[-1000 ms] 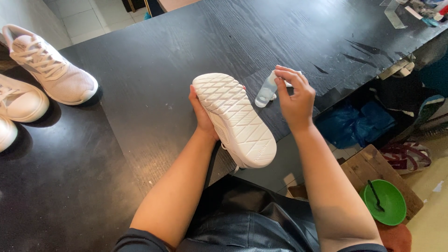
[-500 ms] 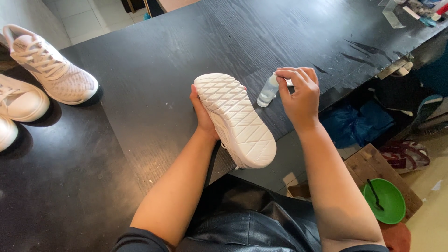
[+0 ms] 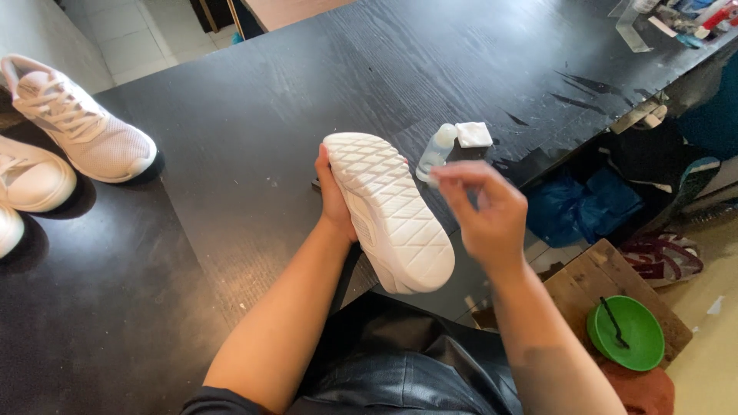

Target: Cleaning shoe soles with a brush and liquid, then inserting insoles into sneakers.

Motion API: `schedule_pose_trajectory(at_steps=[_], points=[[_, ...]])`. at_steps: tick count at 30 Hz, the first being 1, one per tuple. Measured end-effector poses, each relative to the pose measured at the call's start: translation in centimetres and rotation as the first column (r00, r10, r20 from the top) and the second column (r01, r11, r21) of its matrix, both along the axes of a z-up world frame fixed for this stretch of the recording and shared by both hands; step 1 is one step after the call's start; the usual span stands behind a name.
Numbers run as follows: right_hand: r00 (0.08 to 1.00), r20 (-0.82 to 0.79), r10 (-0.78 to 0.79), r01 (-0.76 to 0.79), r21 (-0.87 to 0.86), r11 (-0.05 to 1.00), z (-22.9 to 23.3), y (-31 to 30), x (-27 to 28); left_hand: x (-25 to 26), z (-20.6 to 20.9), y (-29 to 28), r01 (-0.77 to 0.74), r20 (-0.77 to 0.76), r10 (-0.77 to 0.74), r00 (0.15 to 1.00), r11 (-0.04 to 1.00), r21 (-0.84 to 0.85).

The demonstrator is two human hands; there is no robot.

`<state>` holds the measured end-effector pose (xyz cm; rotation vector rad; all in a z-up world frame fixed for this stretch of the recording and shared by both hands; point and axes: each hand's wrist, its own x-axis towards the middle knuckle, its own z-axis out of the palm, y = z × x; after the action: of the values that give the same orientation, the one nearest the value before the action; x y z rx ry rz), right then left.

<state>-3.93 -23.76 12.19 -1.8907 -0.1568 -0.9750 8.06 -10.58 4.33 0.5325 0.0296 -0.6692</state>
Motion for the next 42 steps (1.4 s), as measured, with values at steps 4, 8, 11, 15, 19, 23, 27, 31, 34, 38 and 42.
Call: schedule_pose_trajectory(at_steps=[4, 8, 11, 15, 19, 23, 27, 31, 34, 38, 42], points=[[0.974, 0.155, 0.164, -0.185, 0.133, 0.974, -1.1, 2.6, -3.8, 0.9, -0.9, 1.0, -0.025, -0.007, 0.025, 1.0, 1.0, -0.019], [0.941, 0.302, 0.153, -0.185, 0.081, 0.979, -0.7, 5.1, -4.7, 0.2, -1.4, 1.1, -0.071, -0.057, 0.065, 0.996, 0.992, -0.106], [0.927, 0.365, 0.088, -0.138, 0.113, 0.984, -1.6, 4.7, -4.1, -1.6, 0.7, 1.9, -0.116, -0.077, 0.106, 0.991, 0.983, -0.143], [0.936, 0.352, -0.001, -0.114, 0.306, 0.945, -1.0, 4.2, -2.8, -3.8, 4.1, 4.2, -0.255, 0.013, 0.27, 0.963, 0.922, -0.29], [0.954, 0.293, 0.059, -0.198, 0.47, 0.86, -1.1, 3.1, -2.2, -4.5, 3.5, 5.0, -0.227, 0.053, 0.246, 0.968, 0.945, -0.234], [0.916, 0.3, 0.265, -0.399, 0.619, 0.676, -1.8, 2.2, -1.1, -4.9, 3.1, 5.1, -0.183, 0.097, 0.2, 0.975, 0.97, -0.162], [0.823, 0.31, 0.475, -0.548, 0.652, 0.524, -3.6, 1.4, -0.3, -5.2, 2.4, 5.4, -0.146, 0.133, 0.157, 0.978, 0.985, -0.09], [0.737, 0.356, 0.575, -0.639, 0.645, 0.419, -5.9, 0.8, 0.7, -5.5, 1.4, 5.8, -0.107, 0.157, 0.107, 0.982, 0.994, -0.005], [0.681, 0.357, 0.64, -0.68, 0.633, 0.37, -7.0, 1.2, 1.5, -6.2, 1.1, 5.8, -0.075, 0.168, 0.064, 0.984, 0.995, 0.058], [0.845, 0.146, 0.514, -0.496, 0.572, 0.653, -4.6, 1.8, 1.7, -6.5, 0.9, 5.8, -0.048, 0.194, 0.022, 0.981, 0.99, 0.131], [0.994, 0.025, 0.105, -0.106, 0.4, 0.91, -1.7, 1.8, 0.6, -7.4, 0.7, 6.3, -0.017, 0.215, -0.028, 0.976, 0.979, 0.205]])
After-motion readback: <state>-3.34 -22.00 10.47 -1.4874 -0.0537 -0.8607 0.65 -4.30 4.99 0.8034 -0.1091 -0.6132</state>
